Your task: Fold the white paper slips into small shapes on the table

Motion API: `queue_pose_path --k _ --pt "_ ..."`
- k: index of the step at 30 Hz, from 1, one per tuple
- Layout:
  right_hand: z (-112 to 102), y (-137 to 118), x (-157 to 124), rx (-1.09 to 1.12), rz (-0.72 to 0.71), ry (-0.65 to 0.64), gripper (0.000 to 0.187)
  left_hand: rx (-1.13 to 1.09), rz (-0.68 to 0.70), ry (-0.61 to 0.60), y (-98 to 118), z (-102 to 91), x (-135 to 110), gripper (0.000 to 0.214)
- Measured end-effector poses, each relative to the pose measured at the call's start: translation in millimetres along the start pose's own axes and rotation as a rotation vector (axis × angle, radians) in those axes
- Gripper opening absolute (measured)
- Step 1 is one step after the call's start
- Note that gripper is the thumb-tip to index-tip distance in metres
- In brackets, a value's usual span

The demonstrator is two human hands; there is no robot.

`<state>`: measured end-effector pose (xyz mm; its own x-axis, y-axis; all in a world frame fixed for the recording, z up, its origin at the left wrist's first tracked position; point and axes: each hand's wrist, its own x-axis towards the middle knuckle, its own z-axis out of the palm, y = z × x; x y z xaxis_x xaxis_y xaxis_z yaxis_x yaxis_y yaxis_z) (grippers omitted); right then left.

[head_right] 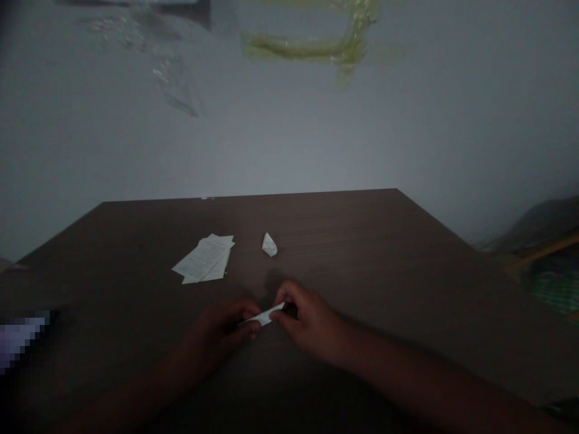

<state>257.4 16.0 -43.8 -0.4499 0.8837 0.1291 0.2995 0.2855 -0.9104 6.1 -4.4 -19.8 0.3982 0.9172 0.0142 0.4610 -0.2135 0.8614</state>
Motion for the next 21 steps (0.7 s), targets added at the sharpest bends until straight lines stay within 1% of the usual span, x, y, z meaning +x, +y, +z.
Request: queue_pose_path --k 3,5,7,10,12,13,15,16,18,21 --pt "-0.5 0.9 3.9 -0.088 0.015 -0.002 0.020 0.183 0.090 -0.009 -0.1 1.4 -0.9 0.022" --pt "1.1 2.5 6.4 -0.162 -0.011 0.010 0.023 0.292 0.168 -0.017 -1.0 4.7 0.1 0.024" --pt "3.5 5.0 8.2 -0.243 -0.068 0.019 0.028 0.407 0.225 -0.027 -2.2 8.7 1.8 0.022" --pt "5.9 9.4 10.2 -0.382 -0.175 0.042 0.032 0.512 0.248 -0.017 -3.4 12.6 2.9 0.018" --pt "5.3 11.2 11.7 -0.478 -0.236 0.050 0.026 0.529 0.276 -0.003 -3.8 13.1 2.4 0.018" --pt "4.4 11.5 12.4 -0.516 -0.261 0.039 0.020 0.530 0.297 0.002 -4.1 12.9 1.9 0.021" --pt "1.8 10.8 13.4 -0.565 -0.298 -0.010 0.009 0.541 0.332 0.006 -4.7 12.5 1.0 0.030" --pt "0.5 9.8 13.6 -0.579 -0.310 -0.035 0.009 0.548 0.344 -0.003 -5.1 12.3 0.8 0.032" --pt "-1.4 7.6 12.9 -0.601 -0.317 -0.061 0.011 0.573 0.329 -0.024 -5.8 11.9 1.0 0.031" --pt "-1.5 4.7 9.8 -0.659 -0.298 -0.035 0.004 0.622 0.278 -0.073 -5.1 11.0 2.7 0.029"
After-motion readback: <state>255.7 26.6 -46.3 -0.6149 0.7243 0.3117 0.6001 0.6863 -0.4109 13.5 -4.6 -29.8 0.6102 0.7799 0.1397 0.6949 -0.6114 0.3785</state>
